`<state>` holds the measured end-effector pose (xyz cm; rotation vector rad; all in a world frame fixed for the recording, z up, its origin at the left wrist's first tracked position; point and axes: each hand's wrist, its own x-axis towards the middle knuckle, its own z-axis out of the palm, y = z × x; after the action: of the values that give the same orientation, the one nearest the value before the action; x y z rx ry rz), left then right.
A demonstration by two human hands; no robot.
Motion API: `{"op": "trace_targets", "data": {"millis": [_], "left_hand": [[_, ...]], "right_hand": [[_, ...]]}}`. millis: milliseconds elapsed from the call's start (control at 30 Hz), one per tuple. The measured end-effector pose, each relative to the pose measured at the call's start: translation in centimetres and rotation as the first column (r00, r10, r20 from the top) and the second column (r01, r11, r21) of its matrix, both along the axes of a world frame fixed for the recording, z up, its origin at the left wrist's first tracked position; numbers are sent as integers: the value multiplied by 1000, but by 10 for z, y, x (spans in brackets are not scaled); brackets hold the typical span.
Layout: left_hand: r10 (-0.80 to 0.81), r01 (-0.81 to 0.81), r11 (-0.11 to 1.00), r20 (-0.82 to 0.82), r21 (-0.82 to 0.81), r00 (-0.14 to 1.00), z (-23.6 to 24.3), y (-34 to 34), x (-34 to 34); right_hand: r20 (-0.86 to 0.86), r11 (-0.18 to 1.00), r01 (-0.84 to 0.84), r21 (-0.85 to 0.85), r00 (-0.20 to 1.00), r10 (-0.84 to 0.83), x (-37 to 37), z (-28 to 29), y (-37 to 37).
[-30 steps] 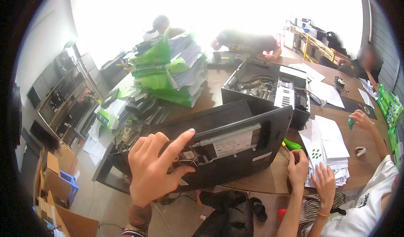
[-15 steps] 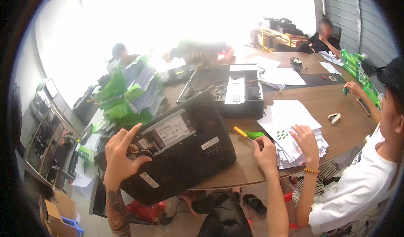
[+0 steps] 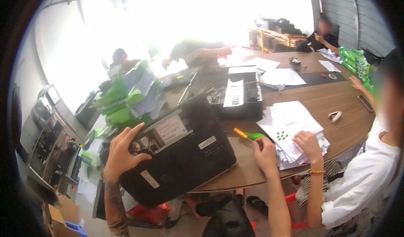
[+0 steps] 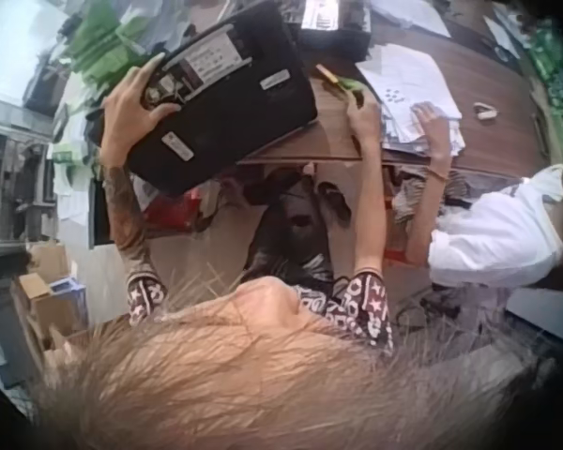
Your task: The person disassembles a laptop casing using a screwdriver, removes and reinstalls the spacebar key on the keyboard, and presses the keys by hand.
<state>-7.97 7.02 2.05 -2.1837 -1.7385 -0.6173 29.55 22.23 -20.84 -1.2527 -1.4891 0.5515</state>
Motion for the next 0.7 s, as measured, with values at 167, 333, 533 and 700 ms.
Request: {"op": "trace_targets", "data": {"millis": [167, 333, 533, 700], "left_hand": [[-76, 78, 994, -17, 78, 997, -9, 4, -7], [47, -46, 999, 50, -18, 998, -4, -4, -13], [51, -58, 992, 68, 109, 996, -37, 34, -14], [123, -128, 973, 41, 191, 992, -53, 39, -34]], "right_hand": [[-70, 993, -72, -92, 995, 66, -13, 0, -4], [-37, 998, -47, 46, 998, 48, -30, -11, 15], [-21, 999, -33, 28, 999, 33, -10, -14, 12], [-16, 998, -46, 33, 999, 47, -19, -14, 11]]}}
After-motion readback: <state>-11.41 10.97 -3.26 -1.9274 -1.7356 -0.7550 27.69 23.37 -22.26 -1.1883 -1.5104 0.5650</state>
